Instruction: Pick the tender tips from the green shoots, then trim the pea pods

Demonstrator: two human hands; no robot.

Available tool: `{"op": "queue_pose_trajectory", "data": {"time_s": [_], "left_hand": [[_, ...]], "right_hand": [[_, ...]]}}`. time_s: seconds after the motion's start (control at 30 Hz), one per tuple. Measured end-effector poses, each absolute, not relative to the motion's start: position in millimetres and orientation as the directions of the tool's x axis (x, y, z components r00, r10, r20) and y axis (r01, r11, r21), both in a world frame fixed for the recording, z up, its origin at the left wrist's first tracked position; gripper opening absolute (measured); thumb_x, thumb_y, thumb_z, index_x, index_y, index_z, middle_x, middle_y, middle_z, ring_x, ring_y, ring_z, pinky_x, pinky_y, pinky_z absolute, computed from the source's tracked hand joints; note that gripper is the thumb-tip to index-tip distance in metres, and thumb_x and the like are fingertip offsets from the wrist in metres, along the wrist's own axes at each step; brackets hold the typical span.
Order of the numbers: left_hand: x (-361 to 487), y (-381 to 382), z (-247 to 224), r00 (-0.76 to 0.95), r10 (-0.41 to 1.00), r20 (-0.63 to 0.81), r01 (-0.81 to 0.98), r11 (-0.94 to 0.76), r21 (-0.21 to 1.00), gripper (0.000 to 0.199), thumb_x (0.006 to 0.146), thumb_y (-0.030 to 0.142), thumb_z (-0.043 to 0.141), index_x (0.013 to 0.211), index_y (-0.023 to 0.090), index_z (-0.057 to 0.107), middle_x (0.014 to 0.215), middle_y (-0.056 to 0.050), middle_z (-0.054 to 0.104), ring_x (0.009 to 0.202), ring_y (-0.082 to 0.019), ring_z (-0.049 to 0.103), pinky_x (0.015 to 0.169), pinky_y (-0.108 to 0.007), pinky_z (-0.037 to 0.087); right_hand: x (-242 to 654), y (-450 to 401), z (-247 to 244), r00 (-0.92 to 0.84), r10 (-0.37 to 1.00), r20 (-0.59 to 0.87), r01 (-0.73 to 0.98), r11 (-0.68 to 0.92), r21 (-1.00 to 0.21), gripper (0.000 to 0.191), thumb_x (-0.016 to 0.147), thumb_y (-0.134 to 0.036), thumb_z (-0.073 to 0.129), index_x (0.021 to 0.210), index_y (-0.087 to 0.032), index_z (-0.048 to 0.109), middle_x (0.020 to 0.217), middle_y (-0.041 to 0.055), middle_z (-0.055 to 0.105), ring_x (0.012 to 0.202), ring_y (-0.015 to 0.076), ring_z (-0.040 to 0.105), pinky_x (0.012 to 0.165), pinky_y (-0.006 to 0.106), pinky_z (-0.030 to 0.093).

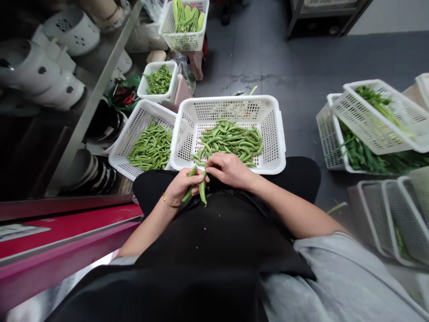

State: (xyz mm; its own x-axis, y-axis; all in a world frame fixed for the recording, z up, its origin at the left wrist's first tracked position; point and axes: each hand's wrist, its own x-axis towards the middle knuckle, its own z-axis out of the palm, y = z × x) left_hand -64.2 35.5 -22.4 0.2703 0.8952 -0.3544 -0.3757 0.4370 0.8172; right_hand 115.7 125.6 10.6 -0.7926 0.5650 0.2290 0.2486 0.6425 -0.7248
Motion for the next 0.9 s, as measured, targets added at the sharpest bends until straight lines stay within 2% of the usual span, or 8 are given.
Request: {"op": "queue_pose_trajectory", "data": {"time_s": [0.2,0.27,0.37,0.43,0.5,0.67,0.77,0.9], "left_hand": [[-51,41,-29,0.244,0.894,-0.376,-0.579,0.445,0.683,0.026,0.074,0.033,0.071,0.080,0.011,0.058,0.050,0.006,0.042,0.036,-0.001,0.031,0.034,-0.014,0.025],[-54,42,-30,0.161,0.901,-0.402,-0.598,0.413,0.687,0.027,0.073,0.033,0.072,0.080,0.012,0.057,0.054,0.007,0.043,0.036,-0.001,0.031,0.034,-0.013,0.026],[-69,40,-29,-0.076,0.927,-0.368,-0.534,0.273,0.800,0.029,0.070,0.033,0.074,0.080,0.013,0.057,0.056,0.006,0.045,0.039,-0.002,0.037,0.036,-0.014,0.029],[-80,37,-26,-0.220,0.926,-0.307,-0.437,0.187,0.880,0.029,0.069,0.034,0.075,0.080,0.013,0.058,0.055,0.006,0.046,0.039,-0.003,0.039,0.037,-0.016,0.032],[-84,34,-23,-0.276,0.929,-0.246,-0.315,0.154,0.937,0.028,0.071,0.035,0.073,0.083,0.012,0.062,0.052,0.005,0.046,0.039,-0.004,0.040,0.039,-0.017,0.033],[-76,29,-13,-0.254,0.956,-0.148,-0.093,0.128,0.987,0.025,0.075,0.036,0.070,0.086,0.014,0.066,0.047,0.004,0.047,0.041,-0.006,0.041,0.044,-0.019,0.032],[-78,25,-9,-0.224,0.966,-0.132,-0.001,0.136,0.991,0.025,0.074,0.036,0.070,0.087,0.014,0.068,0.049,0.003,0.049,0.043,-0.007,0.041,0.045,-0.019,0.031],[-89,17,-11,-0.001,0.980,-0.199,0.160,0.196,0.967,0.023,0.074,0.036,0.070,0.077,0.013,0.067,0.054,0.001,0.052,0.046,-0.007,0.040,0.045,-0.019,0.029]], "right_hand": [[101,111,-2,-0.740,0.591,0.320,0.453,0.791,-0.411,0.026,0.092,-0.026,0.040,0.083,-0.014,0.060,0.082,0.0122,0.060,0.070,0.0186,0.054,0.062,0.031,0.042],[110,110,2,-0.714,0.594,0.369,0.434,0.790,-0.432,0.025,0.093,-0.026,0.040,0.084,-0.015,0.060,0.081,0.0113,0.061,0.073,0.0198,0.055,0.065,0.032,0.043],[140,118,19,-0.593,0.684,0.424,0.438,0.716,-0.543,0.018,0.092,-0.028,0.045,0.086,-0.020,0.060,0.081,0.0081,0.062,0.077,0.0200,0.057,0.070,0.033,0.045],[162,126,29,-0.535,0.752,0.384,0.493,0.648,-0.580,0.016,0.091,-0.030,0.049,0.084,-0.022,0.060,0.079,0.0066,0.063,0.074,0.0189,0.058,0.069,0.033,0.045],[173,131,33,-0.593,0.758,0.270,0.522,0.617,-0.589,0.017,0.090,-0.033,0.051,0.082,-0.022,0.061,0.078,0.0057,0.064,0.071,0.0176,0.058,0.067,0.031,0.045],[141,117,10,-0.848,0.530,-0.003,0.420,0.668,-0.614,0.027,0.087,-0.040,0.055,0.102,-0.018,0.062,0.084,0.0061,0.066,0.072,0.0164,0.059,0.065,0.027,0.044],[119,106,-5,-0.902,0.429,0.040,0.327,0.742,-0.585,0.026,0.093,-0.030,0.043,0.085,-0.016,0.064,0.078,0.0065,0.064,0.068,0.0151,0.056,0.063,0.027,0.041],[122,98,-12,-0.825,0.513,0.238,0.262,0.720,-0.642,0.028,0.094,-0.028,0.041,0.080,-0.016,0.061,0.072,0.0056,0.061,0.066,0.0146,0.054,0.061,0.026,0.040]]}}
